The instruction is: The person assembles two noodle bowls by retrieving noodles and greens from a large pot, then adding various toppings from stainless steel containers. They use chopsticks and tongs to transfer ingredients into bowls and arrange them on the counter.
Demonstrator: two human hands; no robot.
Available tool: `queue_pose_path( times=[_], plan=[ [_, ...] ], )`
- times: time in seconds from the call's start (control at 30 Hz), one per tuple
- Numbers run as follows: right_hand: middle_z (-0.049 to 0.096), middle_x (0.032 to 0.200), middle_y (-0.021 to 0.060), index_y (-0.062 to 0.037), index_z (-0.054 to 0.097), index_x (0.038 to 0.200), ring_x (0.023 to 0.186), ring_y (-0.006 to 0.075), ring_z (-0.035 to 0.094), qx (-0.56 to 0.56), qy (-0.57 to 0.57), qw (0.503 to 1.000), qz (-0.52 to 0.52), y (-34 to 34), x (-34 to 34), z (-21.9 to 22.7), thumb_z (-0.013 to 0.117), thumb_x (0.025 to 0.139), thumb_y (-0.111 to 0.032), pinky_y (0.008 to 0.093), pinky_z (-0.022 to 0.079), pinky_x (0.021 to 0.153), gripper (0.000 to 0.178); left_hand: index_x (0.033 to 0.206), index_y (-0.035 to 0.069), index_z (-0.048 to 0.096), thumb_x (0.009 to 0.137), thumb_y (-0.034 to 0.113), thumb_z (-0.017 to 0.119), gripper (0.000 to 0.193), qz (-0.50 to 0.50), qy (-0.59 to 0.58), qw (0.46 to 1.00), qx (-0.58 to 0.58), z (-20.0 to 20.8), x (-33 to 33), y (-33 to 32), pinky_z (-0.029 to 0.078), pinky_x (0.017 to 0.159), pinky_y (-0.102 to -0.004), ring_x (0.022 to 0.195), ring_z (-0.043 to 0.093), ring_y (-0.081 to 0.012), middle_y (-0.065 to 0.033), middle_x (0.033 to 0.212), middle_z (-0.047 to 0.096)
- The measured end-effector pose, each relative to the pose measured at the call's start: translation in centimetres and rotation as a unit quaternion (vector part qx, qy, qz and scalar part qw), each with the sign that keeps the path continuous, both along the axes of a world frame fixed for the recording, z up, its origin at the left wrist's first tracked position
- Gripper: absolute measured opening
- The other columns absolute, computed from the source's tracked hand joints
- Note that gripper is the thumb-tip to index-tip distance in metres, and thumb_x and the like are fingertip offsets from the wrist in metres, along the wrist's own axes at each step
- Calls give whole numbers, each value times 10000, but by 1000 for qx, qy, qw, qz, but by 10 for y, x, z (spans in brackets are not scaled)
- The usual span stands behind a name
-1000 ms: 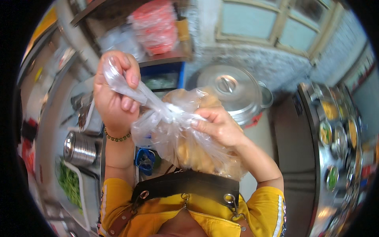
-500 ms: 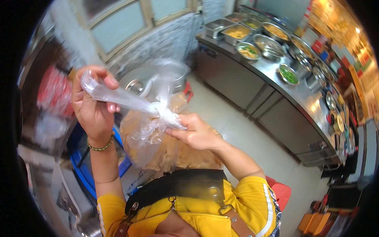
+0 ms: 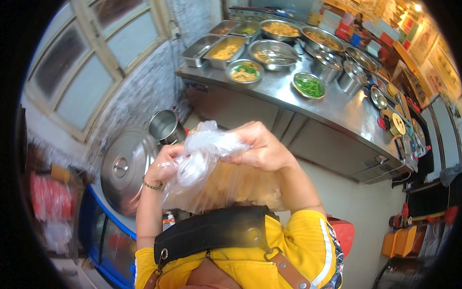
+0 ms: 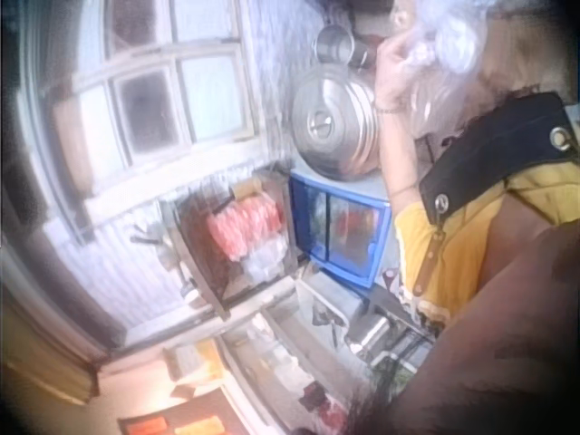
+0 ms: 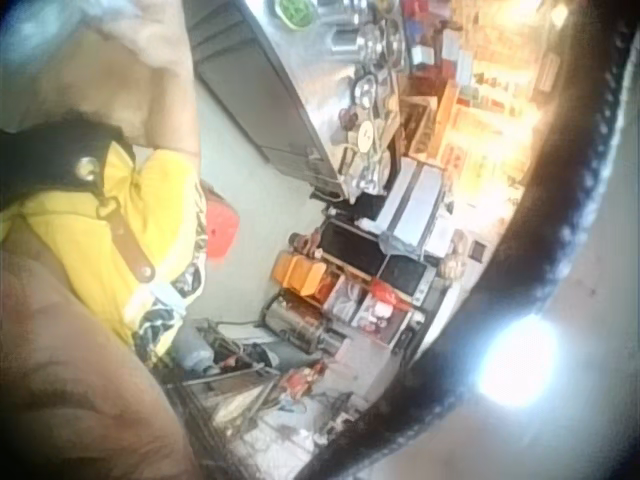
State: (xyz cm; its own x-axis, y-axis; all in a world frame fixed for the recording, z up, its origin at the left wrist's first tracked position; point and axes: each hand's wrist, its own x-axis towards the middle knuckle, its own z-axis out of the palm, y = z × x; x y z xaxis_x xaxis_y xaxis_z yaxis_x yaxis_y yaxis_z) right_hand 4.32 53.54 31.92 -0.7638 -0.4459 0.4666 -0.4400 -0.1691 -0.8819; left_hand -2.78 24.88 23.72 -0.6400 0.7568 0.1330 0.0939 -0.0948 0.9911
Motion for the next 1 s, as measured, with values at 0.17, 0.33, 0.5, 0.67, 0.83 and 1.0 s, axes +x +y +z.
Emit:
queue_pose_path(
  times=[0.17,0.33,0.5,0.67,0.83,1.0],
  plan=[
    [664,819,87,66,663,965,671,119,587,-62,-78,988,-116,93,-18,2,634,722,27,237,465,592,248,933,20,583,906,80,478,124,338,-61,924,168,14,-73,59,431,602,-209,659,526,-77,-5,749,574],
    [653,754,116,63,667,782,632,156,579,-63,-58,952,-294,149,-8,-5,680,685,-69,265,440,562,164,916,43,585,971,228,468,226,231,-116,954,149,11,-112,118,406,581,-215,633,508,-79,-8,718,562],
    [610,612,112,1,587,600,506,195,553,-36,62,918,-390,170,-10,-9,720,626,-131,252,432,507,189,1092,23,574,921,236,547,274,11,-97,993,-72,-58,-149,207,470,773,-264,810,598,-120,-68,895,650],
    [608,719,105,-23,575,724,580,173,558,94,65,869,-482,226,44,-34,721,641,-165,261,425,524,220,1320,31,425,780,200,688,624,-242,-233,941,33,-83,-214,282,443,942,-321,1094,575,-194,-145,1198,580],
    [585,671,44,-17,575,694,541,110,499,18,-68,668,-741,213,95,-29,774,671,-221,236,368,485,286,1339,40,388,854,132,608,541,-133,-352,924,-70,-154,-283,381,508,858,-339,1058,574,-195,-114,1199,555],
    [594,829,72,-15,510,1006,606,93,480,-45,-75,505,-859,216,119,-28,805,671,-212,198,359,537,488,1431,81,197,885,223,595,690,-6,-306,937,-171,-181,-302,490,534,805,-369,1067,557,-271,-166,1255,486]
  ],
)
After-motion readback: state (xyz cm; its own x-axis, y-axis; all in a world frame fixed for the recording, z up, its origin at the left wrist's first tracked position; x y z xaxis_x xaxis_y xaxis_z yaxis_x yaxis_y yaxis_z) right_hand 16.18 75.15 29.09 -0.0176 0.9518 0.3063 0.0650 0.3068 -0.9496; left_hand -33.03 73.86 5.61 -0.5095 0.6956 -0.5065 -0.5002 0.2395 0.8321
